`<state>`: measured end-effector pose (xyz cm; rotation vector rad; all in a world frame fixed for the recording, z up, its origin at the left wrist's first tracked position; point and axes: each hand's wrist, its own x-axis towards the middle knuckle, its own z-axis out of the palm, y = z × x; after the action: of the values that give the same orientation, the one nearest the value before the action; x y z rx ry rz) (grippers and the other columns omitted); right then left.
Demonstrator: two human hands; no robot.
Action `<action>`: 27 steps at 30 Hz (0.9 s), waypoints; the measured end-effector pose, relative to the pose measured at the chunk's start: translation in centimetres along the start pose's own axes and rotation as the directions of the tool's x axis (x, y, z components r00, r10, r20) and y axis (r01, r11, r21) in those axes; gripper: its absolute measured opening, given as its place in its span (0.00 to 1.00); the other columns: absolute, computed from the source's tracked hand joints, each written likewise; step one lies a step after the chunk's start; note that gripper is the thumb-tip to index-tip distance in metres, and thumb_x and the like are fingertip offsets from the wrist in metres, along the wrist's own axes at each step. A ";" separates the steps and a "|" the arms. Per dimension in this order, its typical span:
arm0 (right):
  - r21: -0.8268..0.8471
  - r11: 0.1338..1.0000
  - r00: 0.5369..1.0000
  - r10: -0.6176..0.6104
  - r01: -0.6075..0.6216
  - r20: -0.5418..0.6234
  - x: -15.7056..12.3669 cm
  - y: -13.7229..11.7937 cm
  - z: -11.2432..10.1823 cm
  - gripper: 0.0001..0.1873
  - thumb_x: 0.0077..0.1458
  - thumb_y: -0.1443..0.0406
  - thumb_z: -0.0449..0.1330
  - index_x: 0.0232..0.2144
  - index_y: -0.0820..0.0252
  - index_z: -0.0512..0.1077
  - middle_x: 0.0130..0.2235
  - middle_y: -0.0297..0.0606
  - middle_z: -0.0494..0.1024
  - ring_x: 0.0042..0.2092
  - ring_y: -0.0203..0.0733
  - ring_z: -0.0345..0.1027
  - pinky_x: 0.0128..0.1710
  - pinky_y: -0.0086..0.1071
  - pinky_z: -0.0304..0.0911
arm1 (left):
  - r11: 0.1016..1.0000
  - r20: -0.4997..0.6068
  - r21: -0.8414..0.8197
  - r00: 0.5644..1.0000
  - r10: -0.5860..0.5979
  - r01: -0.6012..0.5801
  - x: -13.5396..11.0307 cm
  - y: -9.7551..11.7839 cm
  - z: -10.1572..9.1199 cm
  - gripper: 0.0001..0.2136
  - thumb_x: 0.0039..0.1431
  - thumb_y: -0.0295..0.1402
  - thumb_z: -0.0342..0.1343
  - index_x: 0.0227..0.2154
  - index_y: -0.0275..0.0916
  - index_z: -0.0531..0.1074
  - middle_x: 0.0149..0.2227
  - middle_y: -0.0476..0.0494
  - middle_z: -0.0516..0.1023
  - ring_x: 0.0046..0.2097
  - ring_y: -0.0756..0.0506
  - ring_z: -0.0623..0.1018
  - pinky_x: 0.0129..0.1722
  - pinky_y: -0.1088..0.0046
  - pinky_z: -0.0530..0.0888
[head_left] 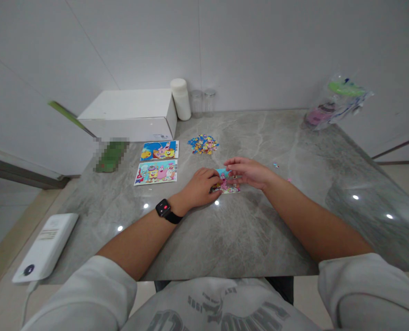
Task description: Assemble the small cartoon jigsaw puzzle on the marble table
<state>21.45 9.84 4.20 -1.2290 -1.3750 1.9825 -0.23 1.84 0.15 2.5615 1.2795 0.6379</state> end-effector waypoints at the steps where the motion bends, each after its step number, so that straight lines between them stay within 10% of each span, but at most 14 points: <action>1: -0.120 0.990 0.997 -0.073 0.070 -0.017 0.1 0.2 -0.1 0.10 0.54 0.65 0.68 0.40 0.55 0.74 0.37 0.34 0.78 0.37 0.39 0.72 0.43 0.38 0.75 | 1.000 0.002 -0.002 1.000 -0.003 0.003 0.0 0.0 0.0 0.11 0.66 0.38 0.60 0.48 0.42 0.78 0.52 0.39 0.78 0.54 0.38 0.76 0.59 0.55 0.71; 5: -0.745 0.596 0.933 -0.348 0.300 0.097 0.1 0.8 0.0 0.06 0.55 0.64 0.67 0.37 0.56 0.76 0.36 0.36 0.79 0.39 0.41 0.72 0.42 0.34 0.67 | 1.000 0.011 -0.013 1.000 -0.014 0.014 0.0 -0.1 0.1 0.11 0.66 0.38 0.60 0.48 0.43 0.78 0.51 0.39 0.78 0.54 0.38 0.76 0.58 0.54 0.71; 10: -0.949 0.083 0.927 -0.257 0.303 0.273 -0.8 1.2 0.9 0.09 0.59 0.59 0.67 0.39 0.57 0.79 0.42 0.42 0.82 0.43 0.46 0.73 0.42 0.35 0.60 | 1.000 0.005 -0.017 1.000 -0.013 0.013 0.0 -0.1 0.1 0.10 0.66 0.38 0.60 0.47 0.42 0.78 0.50 0.39 0.78 0.53 0.39 0.76 0.58 0.55 0.72; 27: -0.911 -0.224 0.900 -0.196 0.345 0.389 -2.2 -0.2 2.4 0.12 0.66 0.60 0.59 0.39 0.57 0.82 0.43 0.49 0.84 0.45 0.53 0.76 0.44 0.41 0.60 | 1.000 0.019 -0.008 1.000 -0.013 0.014 0.0 -0.1 0.1 0.11 0.66 0.39 0.60 0.47 0.43 0.78 0.52 0.39 0.77 0.55 0.38 0.75 0.59 0.54 0.70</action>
<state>20.51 7.01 5.64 -0.9645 -3.1292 0.1522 -0.28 1.88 0.06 2.5437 1.2844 0.6143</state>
